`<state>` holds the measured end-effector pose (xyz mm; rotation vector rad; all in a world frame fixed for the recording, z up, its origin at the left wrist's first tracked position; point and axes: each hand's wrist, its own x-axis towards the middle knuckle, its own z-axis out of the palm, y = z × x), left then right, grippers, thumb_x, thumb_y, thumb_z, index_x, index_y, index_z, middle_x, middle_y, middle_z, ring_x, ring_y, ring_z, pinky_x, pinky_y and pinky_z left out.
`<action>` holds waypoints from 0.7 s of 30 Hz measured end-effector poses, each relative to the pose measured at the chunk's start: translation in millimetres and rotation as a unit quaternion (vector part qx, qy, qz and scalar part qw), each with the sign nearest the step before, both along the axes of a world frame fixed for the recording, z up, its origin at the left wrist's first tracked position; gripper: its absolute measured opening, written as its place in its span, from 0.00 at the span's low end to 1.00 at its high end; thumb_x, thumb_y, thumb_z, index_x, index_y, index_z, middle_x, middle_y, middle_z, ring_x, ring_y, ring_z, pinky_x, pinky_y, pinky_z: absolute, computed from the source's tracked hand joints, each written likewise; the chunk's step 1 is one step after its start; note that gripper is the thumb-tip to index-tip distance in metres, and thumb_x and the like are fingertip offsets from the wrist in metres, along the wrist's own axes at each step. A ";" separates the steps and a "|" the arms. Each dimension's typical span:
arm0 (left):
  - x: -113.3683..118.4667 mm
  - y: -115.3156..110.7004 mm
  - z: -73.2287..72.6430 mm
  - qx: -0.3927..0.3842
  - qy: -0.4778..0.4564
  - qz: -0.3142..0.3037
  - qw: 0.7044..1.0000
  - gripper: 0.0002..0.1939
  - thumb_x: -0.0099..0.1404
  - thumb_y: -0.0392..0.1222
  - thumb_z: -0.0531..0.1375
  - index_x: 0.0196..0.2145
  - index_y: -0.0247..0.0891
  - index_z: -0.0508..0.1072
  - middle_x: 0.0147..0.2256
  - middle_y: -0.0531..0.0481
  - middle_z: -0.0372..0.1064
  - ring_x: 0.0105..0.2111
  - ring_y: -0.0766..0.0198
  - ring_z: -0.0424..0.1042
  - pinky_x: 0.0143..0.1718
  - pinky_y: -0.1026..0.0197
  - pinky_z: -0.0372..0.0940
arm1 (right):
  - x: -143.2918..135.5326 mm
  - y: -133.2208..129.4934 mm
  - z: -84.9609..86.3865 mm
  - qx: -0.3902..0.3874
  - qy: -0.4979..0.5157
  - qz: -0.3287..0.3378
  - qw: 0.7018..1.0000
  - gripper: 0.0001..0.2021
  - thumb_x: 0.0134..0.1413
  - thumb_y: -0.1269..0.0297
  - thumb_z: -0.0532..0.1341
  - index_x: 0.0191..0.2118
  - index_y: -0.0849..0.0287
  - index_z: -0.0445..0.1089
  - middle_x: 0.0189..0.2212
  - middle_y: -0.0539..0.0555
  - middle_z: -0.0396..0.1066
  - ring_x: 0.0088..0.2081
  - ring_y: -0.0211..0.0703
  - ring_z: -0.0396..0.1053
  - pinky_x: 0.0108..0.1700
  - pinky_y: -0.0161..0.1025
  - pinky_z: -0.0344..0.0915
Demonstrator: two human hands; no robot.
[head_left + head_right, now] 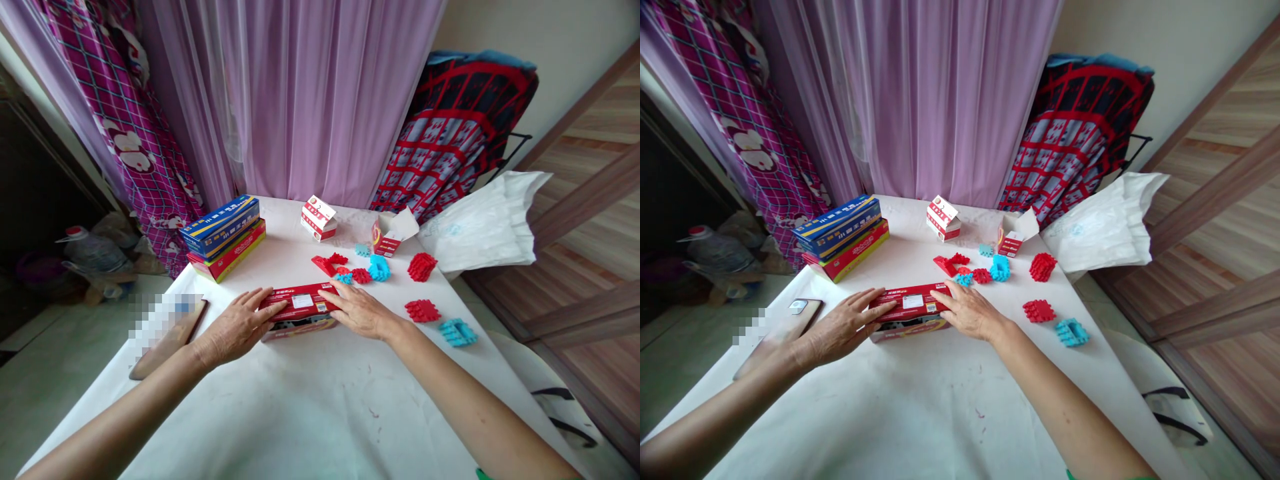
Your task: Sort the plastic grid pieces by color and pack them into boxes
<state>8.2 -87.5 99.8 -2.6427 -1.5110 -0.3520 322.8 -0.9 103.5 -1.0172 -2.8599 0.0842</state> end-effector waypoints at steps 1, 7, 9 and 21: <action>0.8 -1.9 -0.8 0.002 0.007 0.003 1.000 0.26 0.72 0.42 0.47 0.66 0.57 0.57 0.63 0.41 0.60 0.58 0.49 0.66 0.56 0.43 0.64 | 0.0 -2.4 0.2 0.002 -0.009 -0.002 1.000 0.27 0.65 0.60 0.56 0.68 0.51 0.56 0.66 0.64 0.55 0.62 0.56 0.61 0.59 0.55 0.63; 2.8 -9.8 -0.7 0.023 0.057 0.012 0.998 0.29 0.71 0.41 0.49 0.67 0.59 0.53 0.64 0.41 0.58 0.62 0.43 0.60 0.59 0.35 0.57 | -1.7 -12.5 7.0 0.022 -0.044 -0.004 0.999 0.26 0.67 0.58 0.54 0.68 0.50 0.55 0.67 0.66 0.53 0.64 0.58 0.57 0.59 0.56 0.61; 3.2 -12.2 -2.1 0.046 0.069 0.013 0.996 0.30 0.70 0.40 0.50 0.67 0.58 0.53 0.64 0.41 0.58 0.64 0.42 0.57 0.61 0.32 0.52 | -1.7 -14.7 5.6 0.040 -0.042 -0.005 0.998 0.27 0.66 0.57 0.56 0.68 0.51 0.56 0.67 0.66 0.54 0.64 0.58 0.58 0.59 0.57 0.60; 21.3 -9.7 -14.1 0.060 0.022 -0.064 0.996 0.26 0.72 0.43 0.51 0.66 0.49 0.58 0.62 0.47 0.64 0.62 0.56 0.62 0.69 0.42 0.32 | -9.1 -19.8 -16.3 0.190 0.020 0.036 0.981 0.29 0.58 0.60 0.65 0.64 0.55 0.62 0.61 0.67 0.63 0.59 0.58 0.62 0.58 0.57 0.60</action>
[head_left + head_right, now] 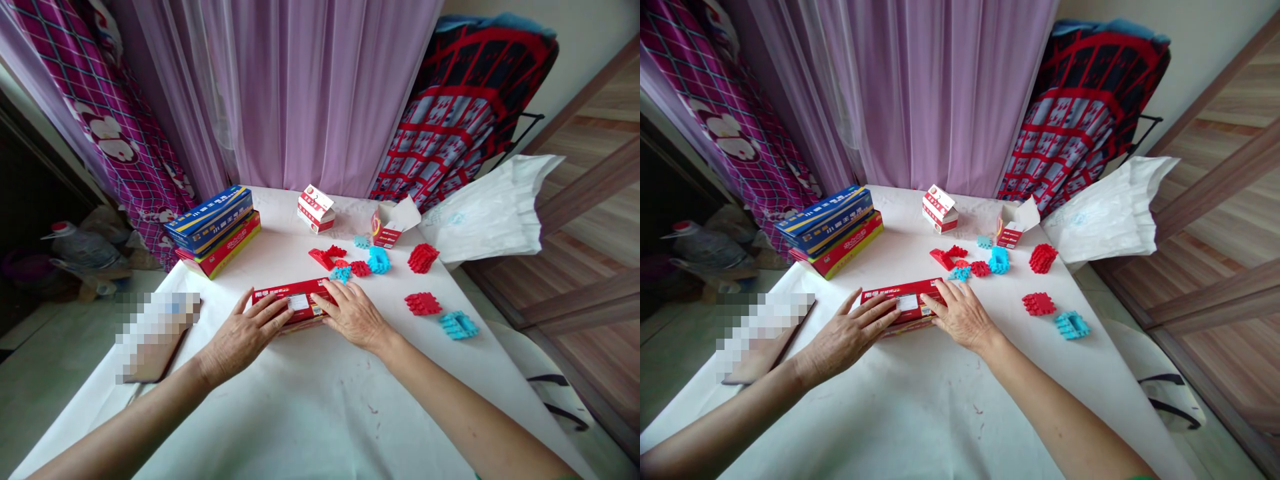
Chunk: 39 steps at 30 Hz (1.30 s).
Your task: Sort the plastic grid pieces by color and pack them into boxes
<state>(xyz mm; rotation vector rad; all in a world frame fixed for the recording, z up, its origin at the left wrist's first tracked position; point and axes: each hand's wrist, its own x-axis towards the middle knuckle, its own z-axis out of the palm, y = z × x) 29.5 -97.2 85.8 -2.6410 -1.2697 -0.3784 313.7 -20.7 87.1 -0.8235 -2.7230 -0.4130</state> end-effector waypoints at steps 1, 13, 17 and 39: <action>1.1 0.6 -4.2 -0.006 -0.004 0.000 1.000 0.26 0.72 0.41 0.50 0.66 0.48 0.58 0.62 0.47 0.64 0.63 0.56 0.61 0.69 0.42 0.35 | -0.6 -0.5 -2.2 -0.001 0.005 -0.003 1.000 0.30 0.58 0.60 0.66 0.64 0.54 0.62 0.61 0.67 0.63 0.60 0.58 0.62 0.58 0.57 0.60; 6.2 -3.0 -4.4 -0.089 -0.005 0.005 0.996 0.28 0.69 0.33 0.48 0.66 0.43 0.57 0.64 0.46 0.61 0.66 0.54 0.57 0.65 0.44 0.54 | -2.9 -3.7 -7.2 -0.062 0.041 -0.019 0.997 0.25 0.59 0.64 0.62 0.63 0.53 0.65 0.62 0.66 0.61 0.61 0.59 0.60 0.59 0.58 0.59; 1.9 5.1 0.5 -0.079 -0.030 0.020 0.996 0.24 0.72 0.41 0.50 0.64 0.45 0.61 0.63 0.44 0.61 0.64 0.53 0.59 0.64 0.44 0.56 | -2.9 -8.4 -6.5 -0.049 0.052 -0.032 0.997 0.25 0.60 0.63 0.62 0.62 0.56 0.65 0.61 0.68 0.62 0.60 0.59 0.61 0.59 0.57 0.59; -16.4 132.9 36.3 -0.063 -0.035 0.346 0.935 0.35 0.63 0.58 0.56 0.64 0.42 0.60 0.53 0.35 0.66 0.53 0.44 0.67 0.52 0.46 0.62 | 42.8 -4.1 -14.9 -0.048 0.218 -0.159 0.962 0.22 0.65 0.62 0.53 0.63 0.54 0.64 0.62 0.62 0.62 0.60 0.54 0.65 0.57 0.54 0.69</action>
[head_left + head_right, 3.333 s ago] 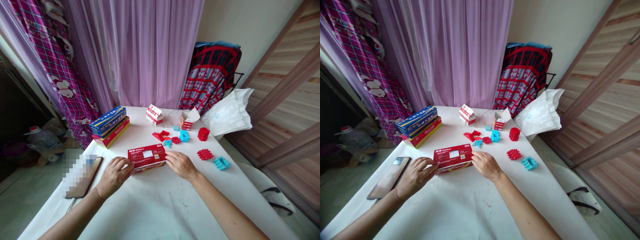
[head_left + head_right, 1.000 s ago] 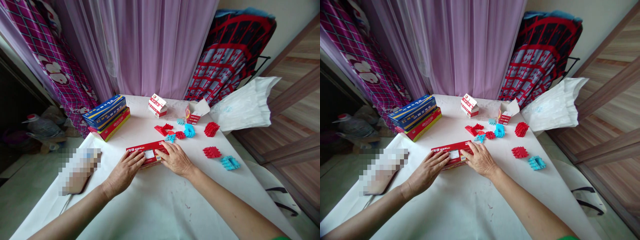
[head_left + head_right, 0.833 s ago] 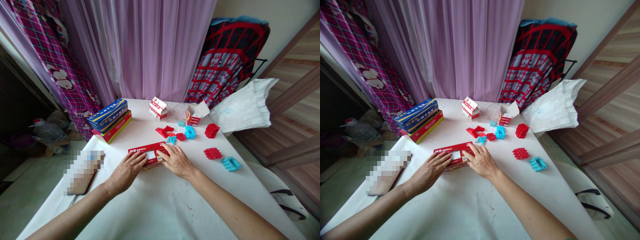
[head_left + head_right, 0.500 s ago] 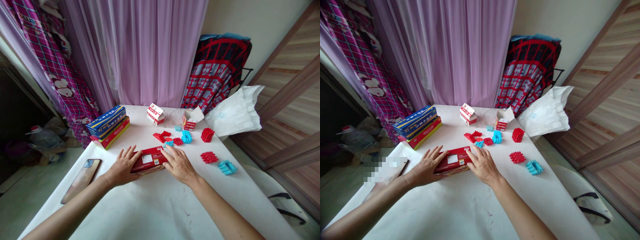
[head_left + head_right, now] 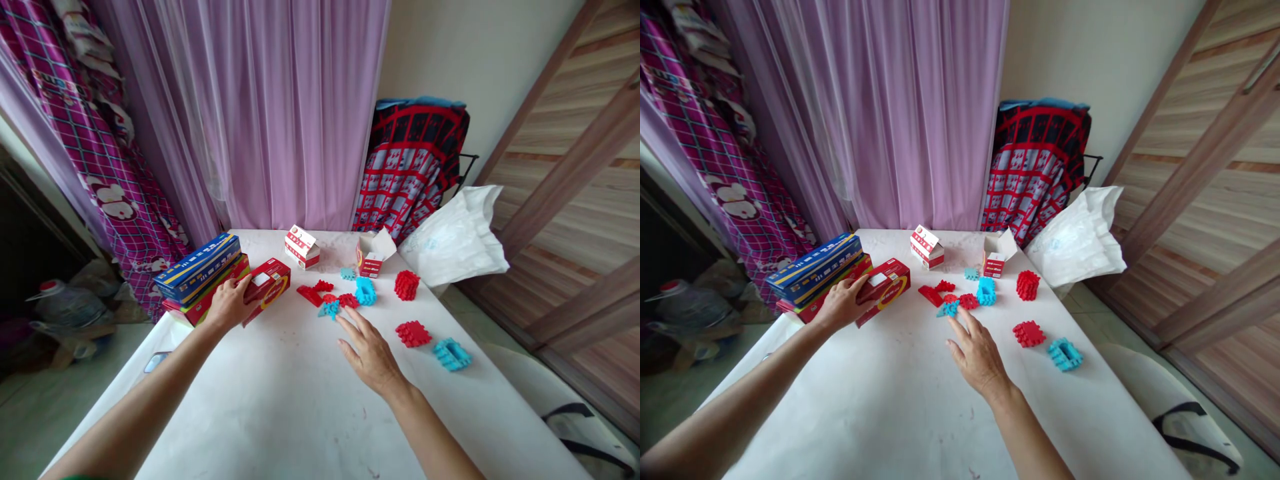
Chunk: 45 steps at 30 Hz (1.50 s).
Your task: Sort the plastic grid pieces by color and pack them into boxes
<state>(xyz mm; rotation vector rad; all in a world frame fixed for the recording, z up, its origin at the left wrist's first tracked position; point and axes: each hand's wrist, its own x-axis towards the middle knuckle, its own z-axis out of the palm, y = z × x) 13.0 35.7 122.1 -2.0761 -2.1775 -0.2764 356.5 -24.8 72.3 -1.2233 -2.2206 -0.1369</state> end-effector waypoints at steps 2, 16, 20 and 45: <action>4.9 11.6 -4.8 -0.001 0.008 0.031 0.999 0.35 0.63 0.57 0.55 0.64 0.40 0.61 0.52 0.33 0.67 0.51 0.43 0.69 0.50 0.46 0.63 | -1.6 3.3 -4.8 0.010 0.018 -0.002 1.000 0.21 0.65 0.62 0.53 0.61 0.55 0.66 0.61 0.63 0.63 0.59 0.54 0.66 0.57 0.53 0.69; 25.8 28.8 -28.0 0.086 0.081 0.034 0.992 0.31 0.63 0.37 0.50 0.65 0.38 0.59 0.64 0.28 0.56 0.64 0.38 0.56 0.61 0.28 0.45 | 26.4 31.1 0.1 0.105 0.179 -0.070 0.976 0.18 0.66 0.64 0.52 0.56 0.51 0.71 0.53 0.60 0.73 0.54 0.50 0.72 0.53 0.49 0.73; 62.6 40.0 -22.5 0.086 0.094 -0.050 0.991 0.31 0.62 0.38 0.53 0.64 0.41 0.60 0.64 0.33 0.58 0.64 0.41 0.56 0.62 0.29 0.45 | 58.0 44.4 25.2 0.159 0.222 -0.107 0.956 0.15 0.66 0.64 0.53 0.51 0.55 0.75 0.49 0.61 0.75 0.51 0.49 0.73 0.52 0.47 0.73; 334.9 214.0 32.5 0.011 0.125 -0.243 0.962 0.17 0.69 0.49 0.57 0.51 0.40 0.72 0.51 0.43 0.70 0.52 0.53 0.69 0.54 0.47 0.64 | 167.2 39.8 65.8 0.242 0.369 -0.270 0.856 0.11 0.62 0.65 0.57 0.42 0.58 0.77 0.38 0.56 0.80 0.37 0.44 0.79 0.44 0.40 0.75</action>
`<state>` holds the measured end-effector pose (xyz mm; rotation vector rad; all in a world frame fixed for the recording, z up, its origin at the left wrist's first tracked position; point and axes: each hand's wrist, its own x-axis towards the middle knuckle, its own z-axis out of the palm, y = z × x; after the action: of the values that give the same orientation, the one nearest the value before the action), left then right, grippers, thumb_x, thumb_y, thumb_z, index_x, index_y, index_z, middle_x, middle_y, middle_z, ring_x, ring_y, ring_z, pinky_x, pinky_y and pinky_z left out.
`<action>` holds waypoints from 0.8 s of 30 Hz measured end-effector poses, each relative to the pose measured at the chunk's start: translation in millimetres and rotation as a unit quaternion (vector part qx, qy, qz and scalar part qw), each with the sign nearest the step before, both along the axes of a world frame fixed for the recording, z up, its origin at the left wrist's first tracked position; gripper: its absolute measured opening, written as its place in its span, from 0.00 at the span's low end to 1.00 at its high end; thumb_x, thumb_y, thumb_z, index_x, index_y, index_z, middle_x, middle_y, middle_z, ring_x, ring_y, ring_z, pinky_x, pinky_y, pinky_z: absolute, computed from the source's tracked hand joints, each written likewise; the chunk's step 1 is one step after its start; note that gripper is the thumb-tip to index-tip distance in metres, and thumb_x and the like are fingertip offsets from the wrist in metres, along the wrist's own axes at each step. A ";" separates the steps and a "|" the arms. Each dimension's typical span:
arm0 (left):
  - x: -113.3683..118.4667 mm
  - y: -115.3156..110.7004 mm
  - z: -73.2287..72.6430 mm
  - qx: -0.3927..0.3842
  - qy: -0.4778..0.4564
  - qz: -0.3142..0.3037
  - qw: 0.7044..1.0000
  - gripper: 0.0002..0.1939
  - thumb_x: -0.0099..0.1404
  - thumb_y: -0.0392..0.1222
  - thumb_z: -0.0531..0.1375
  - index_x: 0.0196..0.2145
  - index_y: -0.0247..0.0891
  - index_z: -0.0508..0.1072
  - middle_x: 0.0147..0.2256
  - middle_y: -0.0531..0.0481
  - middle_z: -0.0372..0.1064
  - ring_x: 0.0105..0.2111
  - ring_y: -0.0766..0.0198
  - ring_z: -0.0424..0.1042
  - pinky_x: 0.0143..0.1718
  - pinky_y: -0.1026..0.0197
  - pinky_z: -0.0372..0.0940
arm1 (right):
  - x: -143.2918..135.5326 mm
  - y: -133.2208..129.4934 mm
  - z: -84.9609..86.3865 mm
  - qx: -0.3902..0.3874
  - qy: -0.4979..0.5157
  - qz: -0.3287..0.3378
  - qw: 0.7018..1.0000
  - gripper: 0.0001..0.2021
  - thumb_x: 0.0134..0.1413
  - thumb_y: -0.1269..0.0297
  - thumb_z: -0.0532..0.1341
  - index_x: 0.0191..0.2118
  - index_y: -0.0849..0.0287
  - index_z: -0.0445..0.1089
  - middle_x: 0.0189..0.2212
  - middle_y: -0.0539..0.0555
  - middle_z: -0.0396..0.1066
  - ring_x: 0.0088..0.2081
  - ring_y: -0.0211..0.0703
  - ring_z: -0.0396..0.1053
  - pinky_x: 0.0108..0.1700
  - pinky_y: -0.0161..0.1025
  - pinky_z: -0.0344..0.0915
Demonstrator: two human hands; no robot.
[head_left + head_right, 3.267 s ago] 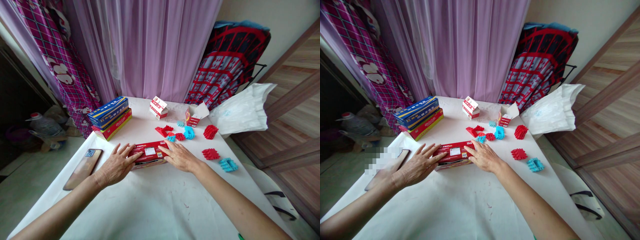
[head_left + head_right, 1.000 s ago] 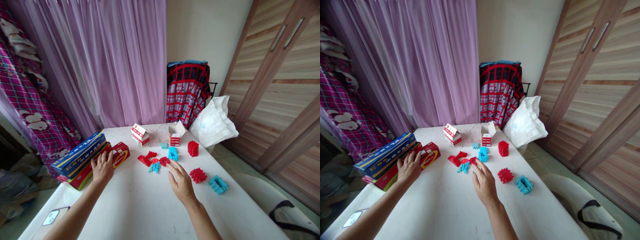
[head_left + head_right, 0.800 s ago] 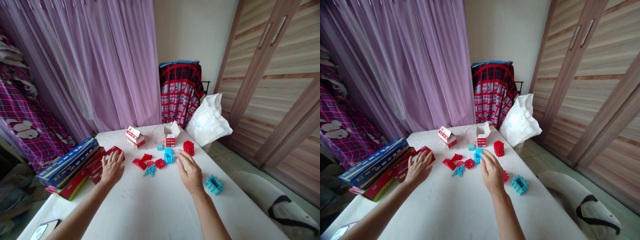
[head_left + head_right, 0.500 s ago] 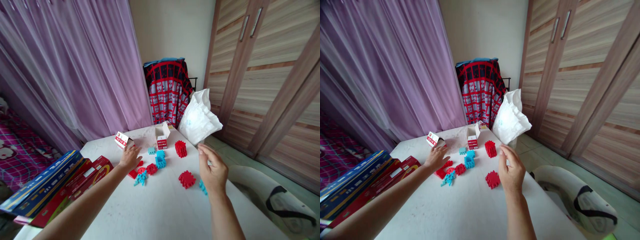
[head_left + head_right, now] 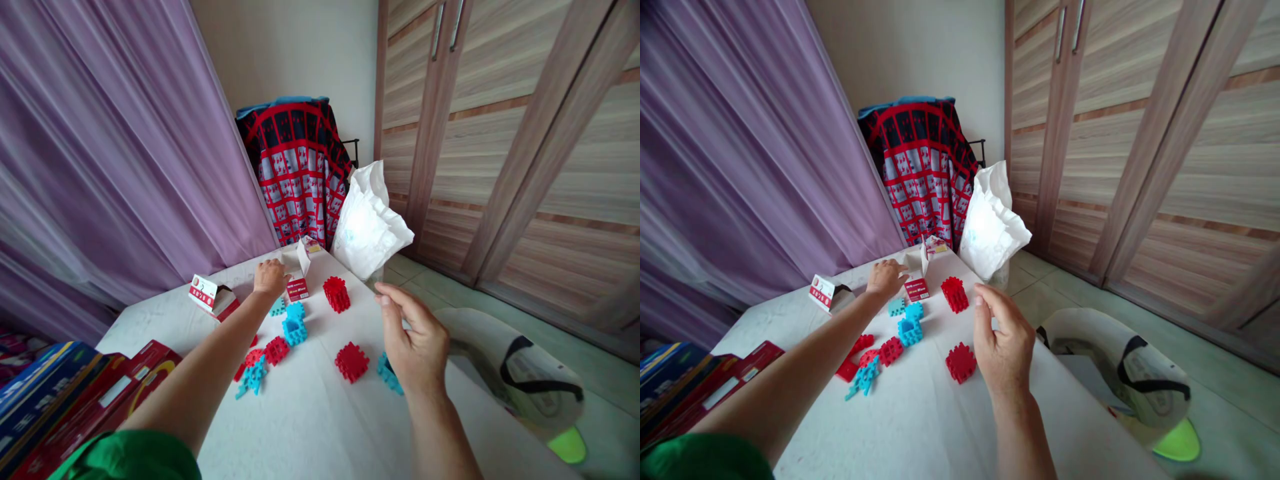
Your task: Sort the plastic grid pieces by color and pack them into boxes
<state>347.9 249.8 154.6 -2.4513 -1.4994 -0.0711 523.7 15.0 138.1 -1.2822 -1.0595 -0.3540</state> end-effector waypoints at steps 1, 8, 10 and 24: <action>2.9 1.5 -0.2 -0.002 0.008 0.002 1.000 0.18 0.68 0.49 0.58 0.52 0.39 0.71 0.51 0.43 0.69 0.51 0.54 0.70 0.52 0.46 0.66 | 0.0 -0.5 0.5 0.001 -0.001 0.000 1.000 0.11 0.62 0.65 0.57 0.42 0.58 0.77 0.37 0.56 0.80 0.37 0.44 0.79 0.44 0.39 0.75; -1.4 3.9 35.3 0.041 0.033 -0.026 0.998 0.13 0.70 0.46 0.56 0.45 0.36 0.74 0.46 0.42 0.72 0.46 0.55 0.71 0.48 0.49 0.67 | -4.6 -3.2 5.1 0.008 0.004 0.016 1.000 0.11 0.63 0.66 0.57 0.42 0.58 0.77 0.37 0.55 0.80 0.36 0.43 0.78 0.42 0.37 0.74; -13.6 -4.6 58.7 0.069 0.036 -0.057 0.995 0.14 0.70 0.42 0.52 0.39 0.37 0.76 0.43 0.41 0.73 0.47 0.53 0.71 0.48 0.50 0.64 | -5.7 -3.3 5.4 0.005 0.007 0.022 1.000 0.11 0.63 0.66 0.56 0.42 0.58 0.77 0.37 0.55 0.80 0.36 0.43 0.79 0.43 0.37 0.74; -235.8 -222.0 132.9 0.359 -0.109 -0.178 0.910 0.05 0.68 0.41 0.58 0.37 0.42 0.74 0.31 0.53 0.73 0.31 0.64 0.70 0.36 0.59 0.62 | -47.8 4.5 -3.3 -0.066 -0.031 0.157 0.985 0.14 0.62 0.59 0.55 0.41 0.56 0.77 0.37 0.56 0.81 0.35 0.45 0.79 0.37 0.36 0.73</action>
<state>112.1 27.7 287.5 -2.0852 -0.8369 -0.8339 475.8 19.4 134.8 -1.2019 -1.3350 -0.0855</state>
